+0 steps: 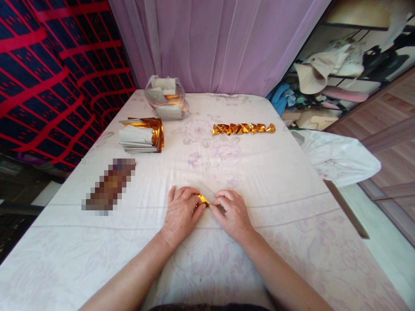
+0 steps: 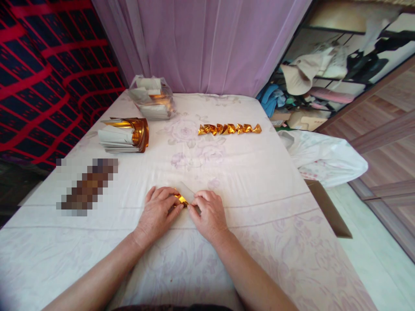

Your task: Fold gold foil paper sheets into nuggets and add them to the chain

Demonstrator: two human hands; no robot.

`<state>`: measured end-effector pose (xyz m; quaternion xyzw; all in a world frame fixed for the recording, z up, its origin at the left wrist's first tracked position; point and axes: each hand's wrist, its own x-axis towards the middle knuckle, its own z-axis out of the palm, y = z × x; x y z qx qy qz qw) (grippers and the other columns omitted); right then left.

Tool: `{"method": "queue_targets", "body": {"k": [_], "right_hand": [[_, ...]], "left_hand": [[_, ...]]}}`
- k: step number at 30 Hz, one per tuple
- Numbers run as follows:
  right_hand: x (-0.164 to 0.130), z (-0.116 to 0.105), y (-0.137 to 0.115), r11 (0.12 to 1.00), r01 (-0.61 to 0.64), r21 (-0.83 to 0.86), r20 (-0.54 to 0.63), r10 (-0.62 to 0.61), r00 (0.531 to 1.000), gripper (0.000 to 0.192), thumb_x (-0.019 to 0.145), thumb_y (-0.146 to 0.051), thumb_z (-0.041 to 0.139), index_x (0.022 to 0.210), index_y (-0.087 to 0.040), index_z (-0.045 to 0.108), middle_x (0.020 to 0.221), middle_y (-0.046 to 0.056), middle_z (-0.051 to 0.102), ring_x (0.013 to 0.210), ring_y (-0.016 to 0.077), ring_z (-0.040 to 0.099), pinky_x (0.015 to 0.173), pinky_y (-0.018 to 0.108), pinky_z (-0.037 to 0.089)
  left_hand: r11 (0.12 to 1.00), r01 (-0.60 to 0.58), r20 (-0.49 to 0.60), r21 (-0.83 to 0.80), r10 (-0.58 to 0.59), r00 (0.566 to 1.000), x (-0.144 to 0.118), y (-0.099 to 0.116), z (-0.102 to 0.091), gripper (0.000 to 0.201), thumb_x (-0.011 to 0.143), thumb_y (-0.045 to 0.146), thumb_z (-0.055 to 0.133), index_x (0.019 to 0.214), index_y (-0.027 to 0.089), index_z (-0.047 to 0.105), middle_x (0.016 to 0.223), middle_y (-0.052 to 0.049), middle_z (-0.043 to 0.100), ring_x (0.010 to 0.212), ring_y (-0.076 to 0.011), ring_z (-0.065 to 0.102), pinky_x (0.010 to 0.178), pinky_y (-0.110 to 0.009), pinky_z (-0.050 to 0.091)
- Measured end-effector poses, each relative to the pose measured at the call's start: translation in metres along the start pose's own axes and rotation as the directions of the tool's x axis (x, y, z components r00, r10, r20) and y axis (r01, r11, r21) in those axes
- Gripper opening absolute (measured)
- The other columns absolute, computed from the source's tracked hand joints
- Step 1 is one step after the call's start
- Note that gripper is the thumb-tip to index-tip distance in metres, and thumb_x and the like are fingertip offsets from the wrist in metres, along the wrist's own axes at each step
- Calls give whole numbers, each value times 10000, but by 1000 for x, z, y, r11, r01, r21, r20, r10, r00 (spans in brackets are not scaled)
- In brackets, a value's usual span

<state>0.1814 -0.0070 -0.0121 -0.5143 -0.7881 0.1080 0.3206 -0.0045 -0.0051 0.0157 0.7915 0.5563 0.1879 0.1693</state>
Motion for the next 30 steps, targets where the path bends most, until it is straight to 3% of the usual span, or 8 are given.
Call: {"method": "queue_targets", "body": {"k": [12,30], "right_hand": [[1,2,-7,995,-75,-59,0,75,997,93,787,-159,649,722,-213,610,930,40,665,887,206,593,776,345,393],[3,1,-12,989,-88,-120,58,96,994,58,837,-173,602,807,-219,584,918,38,634,900,212,548,763,344,353]], "left_hand": [[999,16,-44,47,-14,999,2,5,3,95,879,243,631,793,217,658,1060,-29,682,1061,-254,575,1084,-584,267],[989,-6,-61,149,15,998,5,8,6,125,913,270,590,827,215,662,1022,-64,671,1001,-260,562,1018,-519,347]]}}
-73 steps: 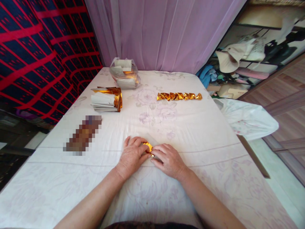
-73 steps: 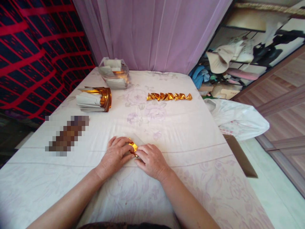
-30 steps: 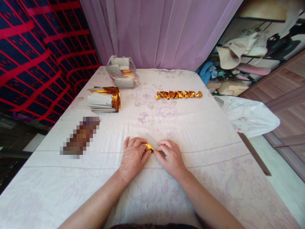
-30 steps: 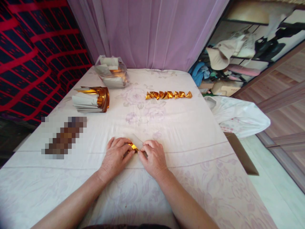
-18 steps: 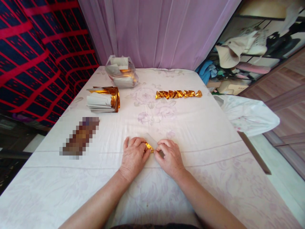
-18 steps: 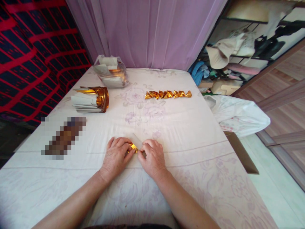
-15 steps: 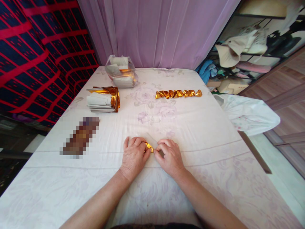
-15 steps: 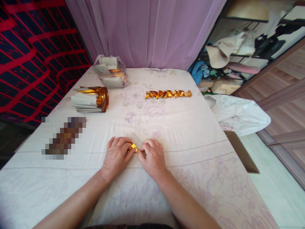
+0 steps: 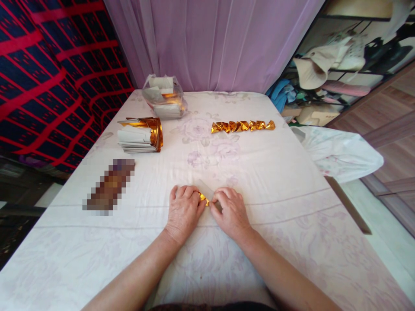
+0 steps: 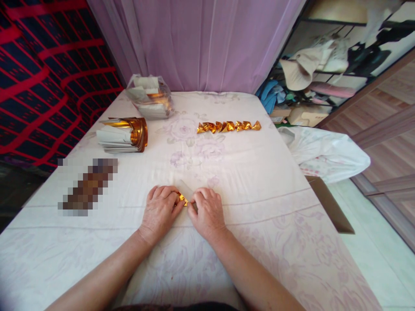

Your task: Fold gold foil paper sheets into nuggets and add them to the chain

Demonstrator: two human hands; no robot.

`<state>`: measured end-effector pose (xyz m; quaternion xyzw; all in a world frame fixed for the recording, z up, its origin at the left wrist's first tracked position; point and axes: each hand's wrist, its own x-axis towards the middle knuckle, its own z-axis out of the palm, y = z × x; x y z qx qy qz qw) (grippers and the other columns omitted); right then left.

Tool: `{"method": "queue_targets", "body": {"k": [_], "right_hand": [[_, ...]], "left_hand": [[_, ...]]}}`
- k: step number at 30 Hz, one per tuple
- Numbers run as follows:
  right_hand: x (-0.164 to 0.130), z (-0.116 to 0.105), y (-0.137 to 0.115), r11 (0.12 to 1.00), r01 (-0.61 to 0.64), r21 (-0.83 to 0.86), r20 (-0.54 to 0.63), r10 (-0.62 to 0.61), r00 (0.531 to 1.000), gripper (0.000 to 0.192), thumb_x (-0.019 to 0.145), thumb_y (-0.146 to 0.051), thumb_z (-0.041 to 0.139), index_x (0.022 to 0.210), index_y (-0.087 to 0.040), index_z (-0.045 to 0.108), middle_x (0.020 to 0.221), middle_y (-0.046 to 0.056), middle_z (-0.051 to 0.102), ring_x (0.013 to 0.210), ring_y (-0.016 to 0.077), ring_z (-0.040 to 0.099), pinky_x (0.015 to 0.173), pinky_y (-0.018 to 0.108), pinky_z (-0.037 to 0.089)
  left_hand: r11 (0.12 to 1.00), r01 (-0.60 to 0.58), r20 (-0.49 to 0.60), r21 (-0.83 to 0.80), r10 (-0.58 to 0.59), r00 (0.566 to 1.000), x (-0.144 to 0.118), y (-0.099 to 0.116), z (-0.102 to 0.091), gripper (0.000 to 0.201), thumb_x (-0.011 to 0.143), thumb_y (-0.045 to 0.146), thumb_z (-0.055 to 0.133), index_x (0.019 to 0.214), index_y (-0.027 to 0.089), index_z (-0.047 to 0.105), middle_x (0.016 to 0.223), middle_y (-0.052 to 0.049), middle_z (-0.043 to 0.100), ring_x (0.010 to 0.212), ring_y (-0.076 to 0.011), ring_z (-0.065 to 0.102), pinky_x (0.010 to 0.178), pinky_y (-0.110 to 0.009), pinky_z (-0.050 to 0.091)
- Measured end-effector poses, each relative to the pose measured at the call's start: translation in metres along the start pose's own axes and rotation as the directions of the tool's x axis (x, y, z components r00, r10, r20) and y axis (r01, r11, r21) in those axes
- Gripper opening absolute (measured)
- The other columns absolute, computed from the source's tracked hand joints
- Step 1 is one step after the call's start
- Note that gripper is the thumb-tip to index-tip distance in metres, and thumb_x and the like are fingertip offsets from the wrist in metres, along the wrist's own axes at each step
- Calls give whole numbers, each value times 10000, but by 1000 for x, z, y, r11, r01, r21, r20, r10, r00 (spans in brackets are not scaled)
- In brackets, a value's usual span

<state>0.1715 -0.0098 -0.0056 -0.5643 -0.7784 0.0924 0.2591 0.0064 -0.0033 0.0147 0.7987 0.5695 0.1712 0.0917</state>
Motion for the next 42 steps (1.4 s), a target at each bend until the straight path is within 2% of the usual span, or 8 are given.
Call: {"method": "queue_targets", "body": {"k": [6,11,15,18,30,36,38,42], "right_hand": [[0,-2,-2,999,33,3,42,-33,999,84,847,-146,605,848,-227,628,943,21,620,922,199,541,774,341,330],[1,-3,-3,999,34,-10,42,-33,999,95,837,-135,614,830,-226,642,935,24,624,908,198,537,772,344,326],[4,-3,-6,1000,20,-11,45,-20,999,25,851,-223,650,826,-227,648,925,31,619,907,203,538,768,347,334],[5,-2,-6,1000,-4,-15,48,4,999,65,853,-278,678,821,-230,647,913,29,612,913,207,541,762,346,335],[4,-2,4,995,-14,102,92,5,996,105,845,-147,619,861,-242,660,957,18,632,948,195,556,802,339,341],[-3,-4,-6,991,125,-54,24,-123,992,161,885,-126,602,921,-254,693,985,28,653,930,196,538,786,351,345],[-6,-4,-8,975,180,-128,34,-177,984,169,902,-128,598,944,-256,700,954,32,658,896,198,532,757,346,365],[-9,-1,-8,941,292,-171,100,-279,955,194,925,-121,572,1020,-236,696,938,48,665,831,195,542,731,336,426]], "left_hand": [[1000,14,-1,22,-14,1000,0,-1,2,135,904,287,611,798,203,617,1006,-63,660,991,-262,554,1000,-496,355],[999,37,-14,-39,-38,999,1,-3,3,122,890,283,622,798,215,579,898,-31,622,948,-241,544,954,-454,362],[995,50,-3,-83,-51,999,3,-6,3,120,889,276,605,784,224,577,892,-22,615,948,-236,535,930,-444,352],[994,49,20,-97,-47,999,4,-9,4,104,892,268,593,797,225,590,907,-25,618,957,-236,531,914,-442,350],[987,42,115,-153,-25,993,7,-15,-4,74,876,211,572,845,236,634,998,-17,649,1010,-225,537,920,-439,329],[977,-22,154,-211,55,987,5,-24,-9,119,845,165,568,911,248,623,1054,-8,654,1047,-216,544,934,-419,332],[970,-47,141,-240,83,987,3,-27,-10,150,825,143,567,923,247,610,1069,-5,663,1054,-208,551,947,-405,333],[973,-33,67,-230,49,997,-2,-26,-5,146,821,138,565,913,246,601,1039,-7,683,1047,-212,568,942,-398,350]]}}
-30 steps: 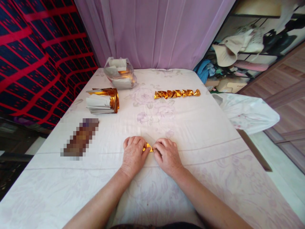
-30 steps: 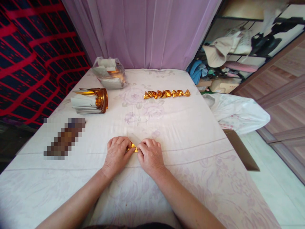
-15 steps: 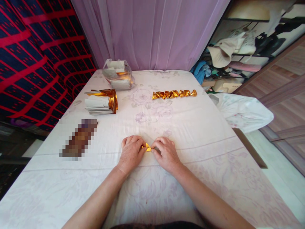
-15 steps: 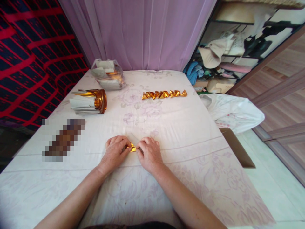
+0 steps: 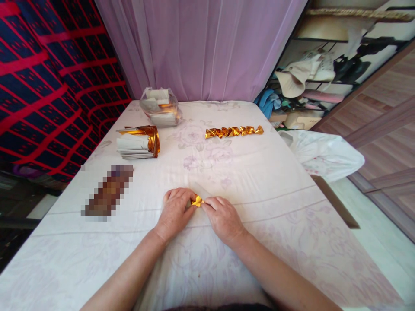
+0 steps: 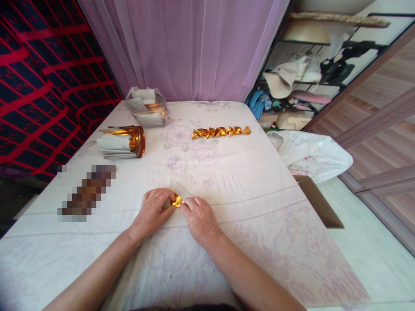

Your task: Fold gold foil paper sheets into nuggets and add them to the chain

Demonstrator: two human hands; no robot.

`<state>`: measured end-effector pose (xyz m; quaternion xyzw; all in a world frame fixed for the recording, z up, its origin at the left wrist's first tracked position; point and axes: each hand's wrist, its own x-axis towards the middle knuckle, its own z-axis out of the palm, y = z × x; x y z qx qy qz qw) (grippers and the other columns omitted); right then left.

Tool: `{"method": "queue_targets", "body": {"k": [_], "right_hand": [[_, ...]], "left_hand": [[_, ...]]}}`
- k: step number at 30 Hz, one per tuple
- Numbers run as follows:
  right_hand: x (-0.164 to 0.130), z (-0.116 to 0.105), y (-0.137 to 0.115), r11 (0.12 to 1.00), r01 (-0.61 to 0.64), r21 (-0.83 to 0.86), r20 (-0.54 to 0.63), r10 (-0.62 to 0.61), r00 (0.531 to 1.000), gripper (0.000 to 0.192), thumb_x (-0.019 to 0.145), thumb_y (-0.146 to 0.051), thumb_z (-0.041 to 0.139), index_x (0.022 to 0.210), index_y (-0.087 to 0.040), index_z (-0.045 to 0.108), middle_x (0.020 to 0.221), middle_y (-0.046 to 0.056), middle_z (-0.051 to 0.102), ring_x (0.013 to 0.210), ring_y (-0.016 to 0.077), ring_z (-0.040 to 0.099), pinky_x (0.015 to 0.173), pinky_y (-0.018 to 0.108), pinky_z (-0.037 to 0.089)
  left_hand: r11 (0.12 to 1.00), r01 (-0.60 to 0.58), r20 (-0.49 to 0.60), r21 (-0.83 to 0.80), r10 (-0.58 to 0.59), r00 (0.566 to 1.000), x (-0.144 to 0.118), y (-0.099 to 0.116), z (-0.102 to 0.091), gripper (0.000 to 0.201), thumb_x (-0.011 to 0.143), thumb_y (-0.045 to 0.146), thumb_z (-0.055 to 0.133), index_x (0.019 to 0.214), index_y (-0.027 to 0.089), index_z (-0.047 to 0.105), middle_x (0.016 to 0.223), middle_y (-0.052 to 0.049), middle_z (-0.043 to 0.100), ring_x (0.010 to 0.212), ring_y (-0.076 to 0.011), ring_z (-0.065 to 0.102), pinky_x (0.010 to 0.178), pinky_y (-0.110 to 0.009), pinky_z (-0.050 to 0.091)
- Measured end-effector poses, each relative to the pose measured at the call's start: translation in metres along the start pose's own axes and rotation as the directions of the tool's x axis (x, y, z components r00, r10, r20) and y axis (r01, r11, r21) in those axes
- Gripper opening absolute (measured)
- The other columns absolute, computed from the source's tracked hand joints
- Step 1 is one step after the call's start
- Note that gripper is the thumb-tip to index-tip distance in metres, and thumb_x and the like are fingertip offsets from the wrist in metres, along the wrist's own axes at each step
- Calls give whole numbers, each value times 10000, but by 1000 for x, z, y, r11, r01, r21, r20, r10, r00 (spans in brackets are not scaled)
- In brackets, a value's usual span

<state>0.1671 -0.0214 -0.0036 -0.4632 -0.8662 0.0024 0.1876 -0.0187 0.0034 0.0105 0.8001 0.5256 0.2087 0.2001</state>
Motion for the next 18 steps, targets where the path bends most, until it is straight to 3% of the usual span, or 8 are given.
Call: {"method": "queue_targets", "body": {"k": [5,12,18], "right_hand": [[-3,0,-3,997,1,-76,49,3,999,262,916,-143,595,1144,-253,662,1004,60,670,865,215,553,695,352,435],[-3,-1,-5,995,-18,-97,86,26,996,322,903,-128,605,1184,-283,625,1009,53,669,878,225,545,681,369,410],[0,3,-11,988,-88,-124,72,97,993,321,913,-118,579,1213,-224,618,1022,78,664,891,231,550,706,375,420]], "left_hand": [[1000,-27,-3,-1,27,1000,-2,-5,1,144,844,164,577,958,243,613,1095,-16,694,1102,-215,582,970,-406,369],[977,-211,116,-32,214,970,6,-28,-15,244,911,189,515,1044,305,684,1166,1,715,1169,-211,585,1013,-418,385],[975,-221,165,29,213,963,12,-29,-20,172,912,208,544,964,286,688,1246,13,682,1321,-263,457,1057,-485,322]]}}
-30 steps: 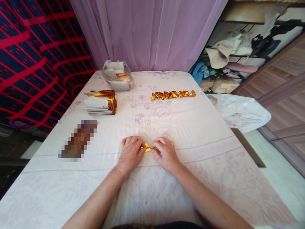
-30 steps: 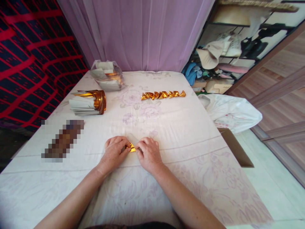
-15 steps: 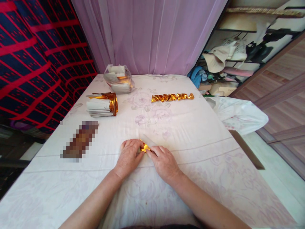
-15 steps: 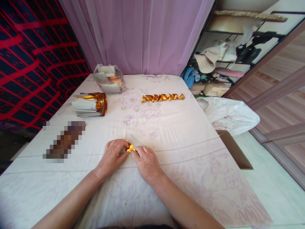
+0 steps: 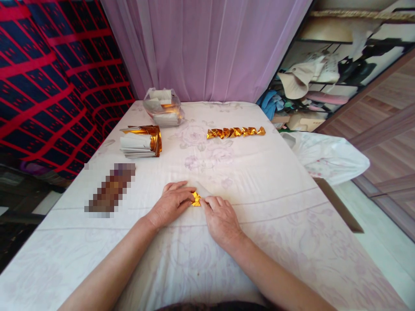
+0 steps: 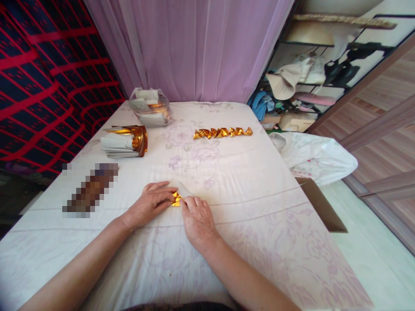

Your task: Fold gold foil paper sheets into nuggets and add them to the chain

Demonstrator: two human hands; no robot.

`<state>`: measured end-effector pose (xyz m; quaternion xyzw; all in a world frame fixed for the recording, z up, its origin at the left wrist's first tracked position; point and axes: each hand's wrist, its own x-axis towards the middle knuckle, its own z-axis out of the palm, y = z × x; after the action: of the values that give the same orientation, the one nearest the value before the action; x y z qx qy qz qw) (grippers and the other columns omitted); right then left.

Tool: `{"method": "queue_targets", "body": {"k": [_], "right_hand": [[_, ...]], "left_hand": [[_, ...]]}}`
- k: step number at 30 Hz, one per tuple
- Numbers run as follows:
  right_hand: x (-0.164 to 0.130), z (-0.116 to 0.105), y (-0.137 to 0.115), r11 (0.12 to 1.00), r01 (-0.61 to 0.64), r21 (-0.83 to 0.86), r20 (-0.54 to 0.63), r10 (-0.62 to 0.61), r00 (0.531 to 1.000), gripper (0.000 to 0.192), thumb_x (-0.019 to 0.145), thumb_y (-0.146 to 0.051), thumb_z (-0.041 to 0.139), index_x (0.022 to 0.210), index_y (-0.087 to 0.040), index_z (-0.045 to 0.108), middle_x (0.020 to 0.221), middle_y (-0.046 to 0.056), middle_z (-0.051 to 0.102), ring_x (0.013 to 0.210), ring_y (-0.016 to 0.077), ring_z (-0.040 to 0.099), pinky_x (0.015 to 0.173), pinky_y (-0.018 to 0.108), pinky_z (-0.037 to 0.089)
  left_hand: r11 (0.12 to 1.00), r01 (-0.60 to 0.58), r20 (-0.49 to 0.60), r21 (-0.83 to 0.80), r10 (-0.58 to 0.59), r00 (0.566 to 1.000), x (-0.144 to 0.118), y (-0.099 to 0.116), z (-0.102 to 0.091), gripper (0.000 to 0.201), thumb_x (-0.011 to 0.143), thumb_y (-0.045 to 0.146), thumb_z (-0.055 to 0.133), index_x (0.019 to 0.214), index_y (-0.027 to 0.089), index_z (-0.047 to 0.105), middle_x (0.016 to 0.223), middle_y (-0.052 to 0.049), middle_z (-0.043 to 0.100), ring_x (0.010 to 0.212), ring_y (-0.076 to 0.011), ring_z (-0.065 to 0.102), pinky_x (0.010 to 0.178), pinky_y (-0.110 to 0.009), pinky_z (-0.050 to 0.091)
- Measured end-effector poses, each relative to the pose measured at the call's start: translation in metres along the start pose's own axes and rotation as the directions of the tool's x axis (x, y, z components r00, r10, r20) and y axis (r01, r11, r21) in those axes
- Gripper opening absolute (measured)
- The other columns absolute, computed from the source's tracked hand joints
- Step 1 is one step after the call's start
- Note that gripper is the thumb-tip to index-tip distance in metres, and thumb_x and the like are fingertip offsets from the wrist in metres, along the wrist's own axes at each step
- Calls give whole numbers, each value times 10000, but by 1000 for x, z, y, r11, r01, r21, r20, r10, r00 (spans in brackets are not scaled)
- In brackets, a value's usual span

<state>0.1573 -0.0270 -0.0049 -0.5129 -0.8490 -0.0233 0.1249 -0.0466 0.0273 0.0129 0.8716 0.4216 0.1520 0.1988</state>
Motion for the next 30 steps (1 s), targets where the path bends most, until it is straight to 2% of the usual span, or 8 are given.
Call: {"method": "queue_targets", "body": {"k": [5,9,15,20,26,30], "right_hand": [[5,-9,-1,999,-17,-29,74,20,997,290,932,-153,573,1212,-204,628,1014,75,666,894,223,564,710,371,411],[4,-19,7,1000,13,2,107,-13,994,190,944,-212,576,1110,-220,668,969,62,666,894,214,571,730,358,402],[-5,-18,25,995,44,93,26,-47,999,225,869,-279,699,1087,-227,677,1024,58,662,917,210,570,757,343,419],[-6,-15,31,984,69,166,-17,-68,998,239,856,-271,715,1087,-224,683,1016,55,657,903,199,569,776,338,432],[-7,-13,22,994,88,60,-109,-81,991,132,878,-229,675,1008,-221,695,939,49,675,832,201,566,687,338,409],[-10,-7,21,989,100,106,-149,-84,985,124,905,-179,612,1000,-195,691,943,53,684,836,193,584,720,337,447]], "left_hand": [[1000,0,-15,14,0,1000,0,1,3,149,922,223,556,956,274,692,1230,3,687,1259,-251,505,1039,-471,328],[999,6,-83,42,-2,997,-10,15,14,141,895,243,617,1002,273,705,1189,-29,690,1170,-246,552,996,-454,352],[992,59,-134,110,-44,990,-22,39,23,245,886,194,620,1125,238,655,1131,-43,694,1082,-233,587,1009,-469,322],[990,39,-110,138,-24,994,-16,36,17,191,885,230,645,1072,242,679,1064,-21,716,1009,-223,605,989,-456,329],[990,32,-131,138,-14,991,-13,33,19,142,898,259,644,1028,245,698,1016,-10,710,967,-200,605,970,-432,336],[975,-7,-104,222,31,994,-12,35,20,222,929,280,610,1142,302,670,982,-9,690,942,-207,593,980,-466,326]]}}
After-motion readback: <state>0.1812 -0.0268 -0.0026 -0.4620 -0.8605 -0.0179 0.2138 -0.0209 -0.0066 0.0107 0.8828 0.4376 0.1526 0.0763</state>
